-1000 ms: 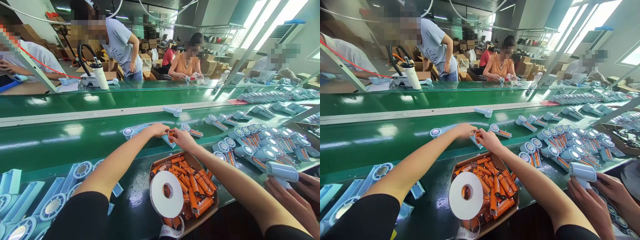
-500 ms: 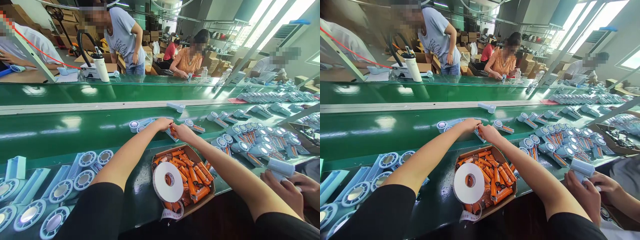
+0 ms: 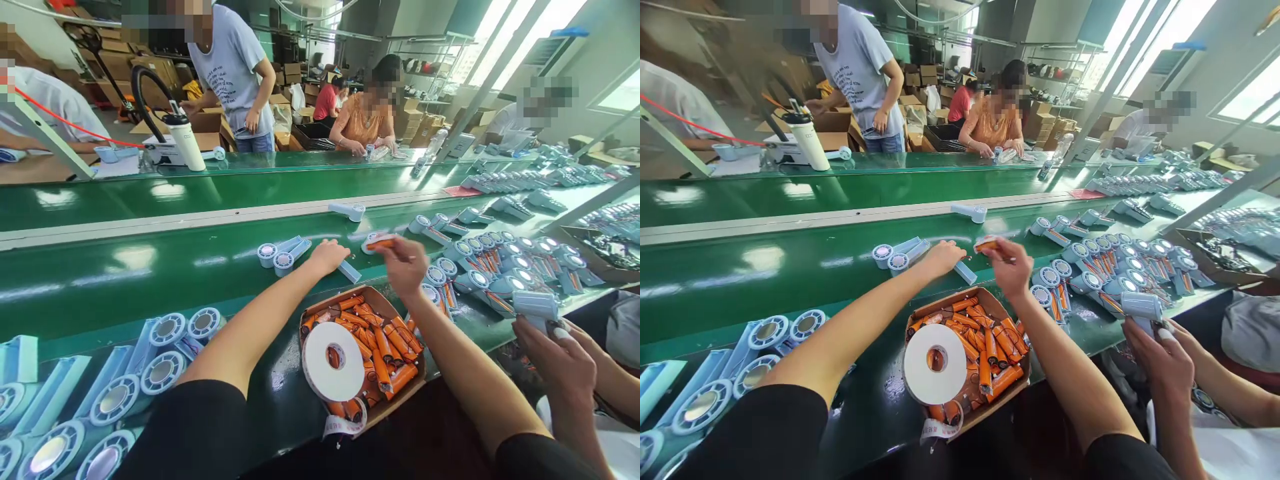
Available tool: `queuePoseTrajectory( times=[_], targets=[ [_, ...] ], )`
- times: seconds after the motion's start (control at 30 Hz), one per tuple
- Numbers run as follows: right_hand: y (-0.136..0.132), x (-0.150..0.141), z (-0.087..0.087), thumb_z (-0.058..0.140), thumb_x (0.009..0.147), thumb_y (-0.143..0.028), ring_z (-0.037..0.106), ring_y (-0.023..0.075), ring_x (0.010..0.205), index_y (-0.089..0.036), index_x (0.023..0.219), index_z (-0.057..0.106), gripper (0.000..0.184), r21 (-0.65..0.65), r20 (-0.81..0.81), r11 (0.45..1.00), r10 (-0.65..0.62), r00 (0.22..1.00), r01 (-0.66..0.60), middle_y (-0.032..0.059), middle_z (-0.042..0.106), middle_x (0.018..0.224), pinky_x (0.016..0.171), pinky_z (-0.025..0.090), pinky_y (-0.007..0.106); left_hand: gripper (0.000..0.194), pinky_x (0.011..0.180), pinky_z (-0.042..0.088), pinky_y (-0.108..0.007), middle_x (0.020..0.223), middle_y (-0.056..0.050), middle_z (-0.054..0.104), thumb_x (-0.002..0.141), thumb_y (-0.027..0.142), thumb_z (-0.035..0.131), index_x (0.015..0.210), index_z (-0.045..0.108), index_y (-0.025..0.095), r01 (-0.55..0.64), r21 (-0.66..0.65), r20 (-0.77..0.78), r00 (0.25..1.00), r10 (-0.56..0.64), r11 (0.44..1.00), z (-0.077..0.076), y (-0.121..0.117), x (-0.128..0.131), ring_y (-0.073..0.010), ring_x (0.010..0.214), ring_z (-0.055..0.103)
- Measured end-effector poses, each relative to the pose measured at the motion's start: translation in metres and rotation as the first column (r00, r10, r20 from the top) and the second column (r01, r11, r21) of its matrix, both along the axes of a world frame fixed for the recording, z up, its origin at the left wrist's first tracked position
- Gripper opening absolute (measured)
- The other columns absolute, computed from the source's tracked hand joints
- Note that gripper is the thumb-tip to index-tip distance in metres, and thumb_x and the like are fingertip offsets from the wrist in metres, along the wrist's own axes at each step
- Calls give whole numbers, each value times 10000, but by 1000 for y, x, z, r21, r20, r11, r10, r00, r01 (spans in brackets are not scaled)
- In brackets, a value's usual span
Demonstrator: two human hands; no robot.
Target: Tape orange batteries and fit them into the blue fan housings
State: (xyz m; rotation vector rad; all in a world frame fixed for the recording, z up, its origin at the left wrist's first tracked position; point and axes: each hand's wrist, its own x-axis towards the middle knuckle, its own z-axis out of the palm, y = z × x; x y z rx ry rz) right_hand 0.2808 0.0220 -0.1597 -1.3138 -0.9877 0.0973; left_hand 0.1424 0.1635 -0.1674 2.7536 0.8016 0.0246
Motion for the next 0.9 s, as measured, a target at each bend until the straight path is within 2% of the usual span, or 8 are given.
queuePoseTrajectory(
  times=[0.07,0.17,0.23,0.3,0.4,0.53,0.73,0.9],
  targets=[
    [-6,8,22,863,754,-489,809,277,924,-230,1050,637,454,71,-48,997,28,998,-25,72,815,959,864,655,435,208,1127,454,-367,1219,-72,768,1004,193,567,1103,742,248,5,13,54,998,-6,1000,4,-6,-1,-259,1345,614],
    [-17,13,44,912,689,-529,783,240,715,-206,1040,668,535,-83,-96,988,124,988,-132,24,793,779,700,644,375,294,1072,494,-348,1309,-100,724,1046,290,556,1302,682,223,-14,41,187,982,7,999,23,-13,-8,-248,1287,634],
    [-25,9,45,923,650,-574,765,232,669,-199,997,688,562,-162,-98,978,119,988,-133,18,785,726,663,627,359,356,1072,492,-350,1325,-111,698,1097,353,466,1370,647,213,-25,74,298,955,2,997,39,-23,-17,-232,1253,631],
    [-32,3,41,919,648,-605,771,236,688,-203,985,700,568,-177,-83,977,106,991,-119,24,796,739,671,624,355,365,1050,493,-355,1215,-98,715,1109,416,451,1273,714,222,23,119,420,905,-71,993,52,-38,-27,-225,1165,641],
    [-39,-6,35,905,670,-633,781,238,715,-206,1010,707,580,-153,-94,980,112,989,-125,32,808,775,686,628,351,328,936,508,-346,999,-71,720,1084,421,537,1092,803,229,118,168,550,813,-192,979,63,-63,-36,-217,1010,650],
    [-43,-12,34,909,682,-611,770,224,690,-199,1027,713,572,-125,-135,980,140,981,-157,29,807,767,684,628,351,232,824,495,-321,882,-47,704,1039,344,635,1071,829,222,172,80,548,815,-187,982,67,-81,-38,-197,895,647],
    [-46,-10,33,913,706,-528,771,208,661,-222,986,715,460,-37,-110,990,134,985,-139,-9,807,745,669,620,341,213,721,454,-297,817,-26,668,1000,249,640,872,796,181,96,-103,586,810,-18,990,64,-89,-34,-153,738,598],
    [-49,-8,30,926,712,-509,777,213,677,-224,1014,730,460,-27,-87,987,153,984,-156,3,815,771,657,624,337,95,716,435,-296,800,-5,658,945,278,766,952,827,206,95,-127,632,775,6,987,59,-93,-30,-146,728,585]
  ],
)
